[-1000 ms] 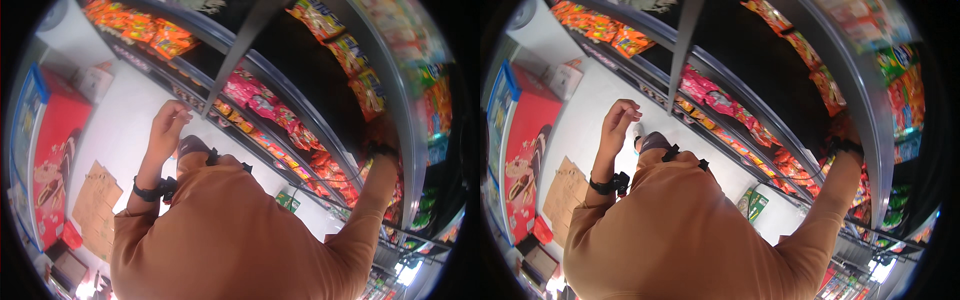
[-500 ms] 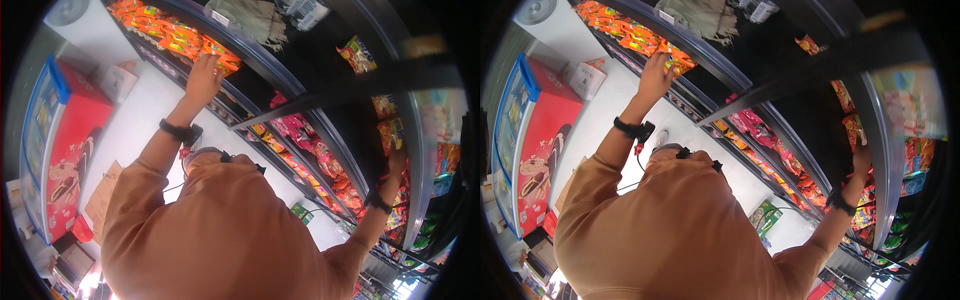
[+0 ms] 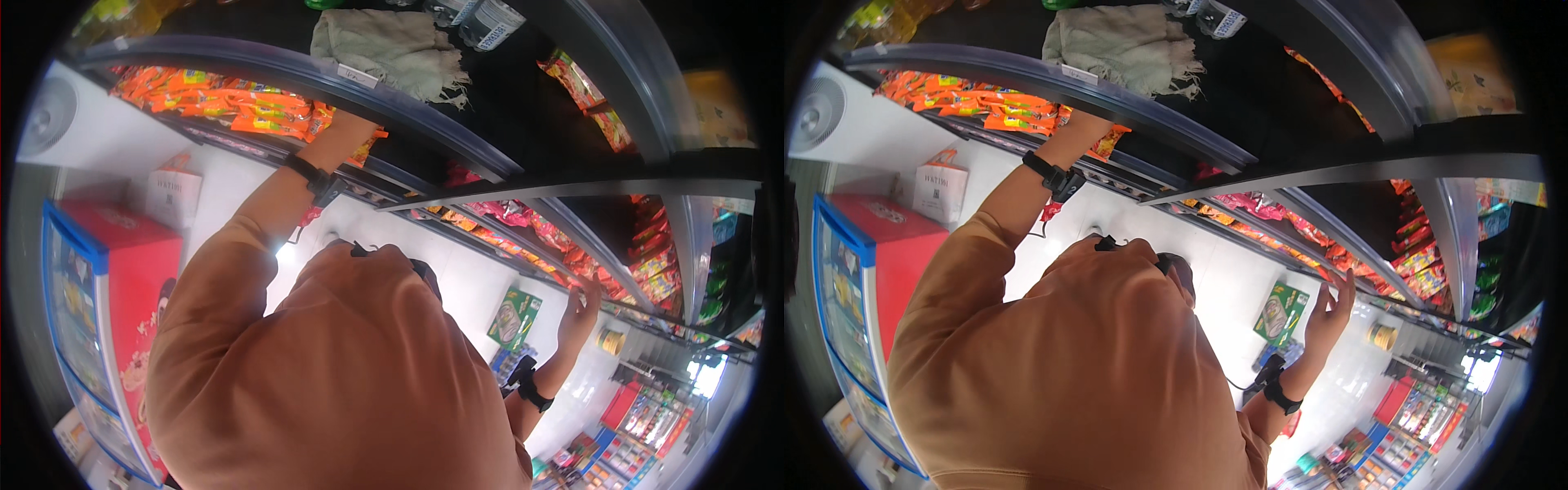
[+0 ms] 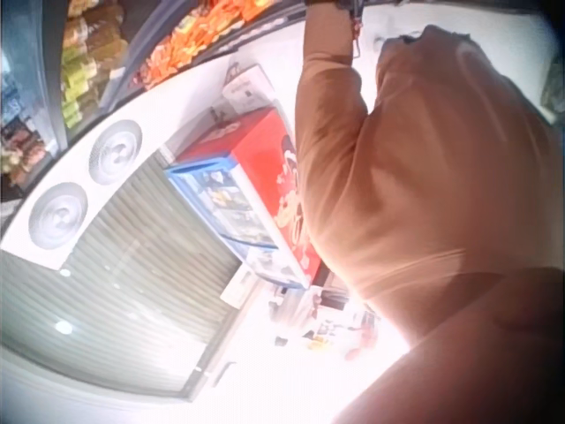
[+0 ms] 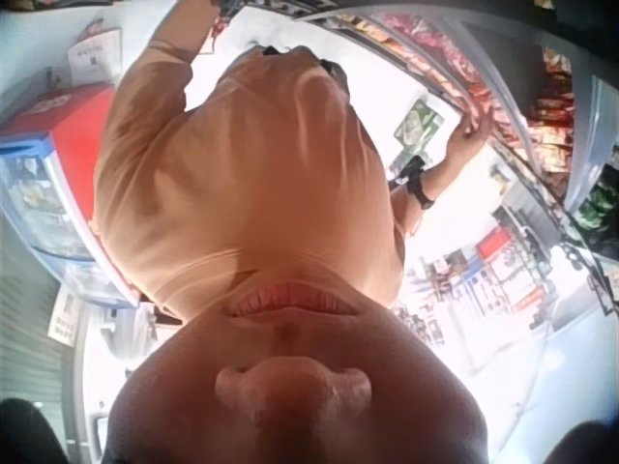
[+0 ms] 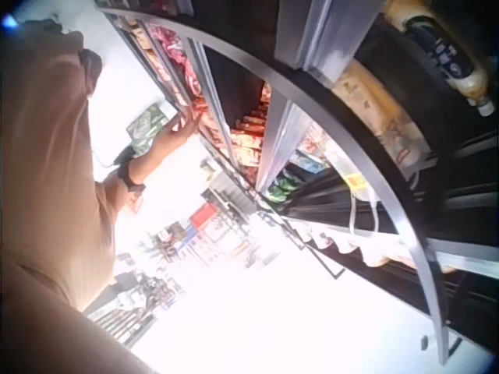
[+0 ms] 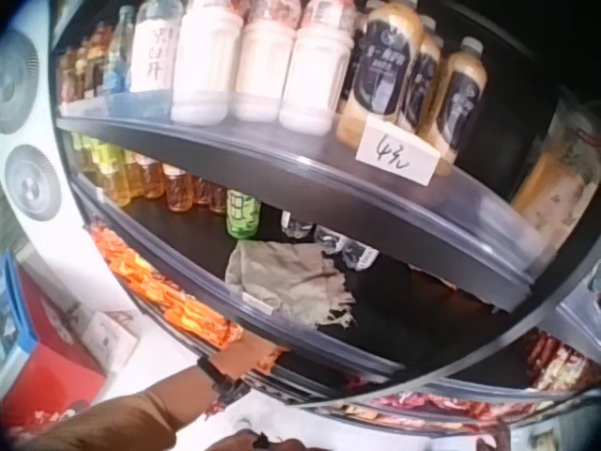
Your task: The person organizes and restocks packets of instant noodles on a store shelf, arranging them into neat rows and wiping down the shelf surface with a cloth.
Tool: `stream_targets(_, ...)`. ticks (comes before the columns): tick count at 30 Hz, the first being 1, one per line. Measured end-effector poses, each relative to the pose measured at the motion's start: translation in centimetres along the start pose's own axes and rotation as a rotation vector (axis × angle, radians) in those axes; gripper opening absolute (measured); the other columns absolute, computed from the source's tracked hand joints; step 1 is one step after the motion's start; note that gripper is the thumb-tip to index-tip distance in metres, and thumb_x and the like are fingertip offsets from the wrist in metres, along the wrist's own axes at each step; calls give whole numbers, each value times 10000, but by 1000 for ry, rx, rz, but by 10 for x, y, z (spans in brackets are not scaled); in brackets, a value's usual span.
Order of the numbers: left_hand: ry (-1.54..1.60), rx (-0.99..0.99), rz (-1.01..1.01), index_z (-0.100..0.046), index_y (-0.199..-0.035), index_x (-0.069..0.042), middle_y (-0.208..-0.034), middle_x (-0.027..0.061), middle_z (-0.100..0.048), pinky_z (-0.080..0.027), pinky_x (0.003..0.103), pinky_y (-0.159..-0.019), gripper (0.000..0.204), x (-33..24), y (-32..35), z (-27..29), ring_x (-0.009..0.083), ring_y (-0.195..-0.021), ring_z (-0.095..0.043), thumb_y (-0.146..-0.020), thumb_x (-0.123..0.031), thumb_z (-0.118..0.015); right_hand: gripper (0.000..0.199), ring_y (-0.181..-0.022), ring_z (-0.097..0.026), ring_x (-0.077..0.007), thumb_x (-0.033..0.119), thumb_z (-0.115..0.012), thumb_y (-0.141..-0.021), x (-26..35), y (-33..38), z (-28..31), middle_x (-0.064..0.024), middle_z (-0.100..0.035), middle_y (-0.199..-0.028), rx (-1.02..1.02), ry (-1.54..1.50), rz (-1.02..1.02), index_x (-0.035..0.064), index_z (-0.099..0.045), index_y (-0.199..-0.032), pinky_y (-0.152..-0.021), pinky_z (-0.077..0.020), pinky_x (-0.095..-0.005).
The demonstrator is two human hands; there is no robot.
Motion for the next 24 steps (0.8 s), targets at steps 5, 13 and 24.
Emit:
stream_targets(5,-26,100,30,-580,-1014,-24,-1073,183,-569,-410,414,-870,255,0,5,0,348,-1010,-529,-863,-211,-496,246,-1188,-455,-234,48,-503,-884,14,35,-17,-138,-428,-1329,3,-116,-58,7,-562,-1119,-846,-492,-343)
stream_targets(13,389,-333,-131,-598,-1006,11,-1046,165,-572,-470,339,-782,266,-21,74,43,327,-952,-570,-772,68,-485,190,-1094,-530,-258,-22,-543,-824,52,33,-54,-134,-474,-1277,94,-122,77,38,-598,-996,-803,-485,-322)
stream_targets(24,521,-56,-215,-632,-986,-49,-1085,194,-574,-444,421,-865,352,-107,163,152,339,-1005,-556,-777,-330,-667,401,-1019,-551,-199,36,-541,-860,78,11,-100,-106,-525,-1184,778,-725,296,76,-441,-1245,-856,-451,-299)
Point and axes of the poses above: each hand's wrist, its own y-axis away from the middle knuckle, its own z-axis out of the back of the hand, x = y × z, the point moved 4 cm from there along -y, towards the middle knuckle
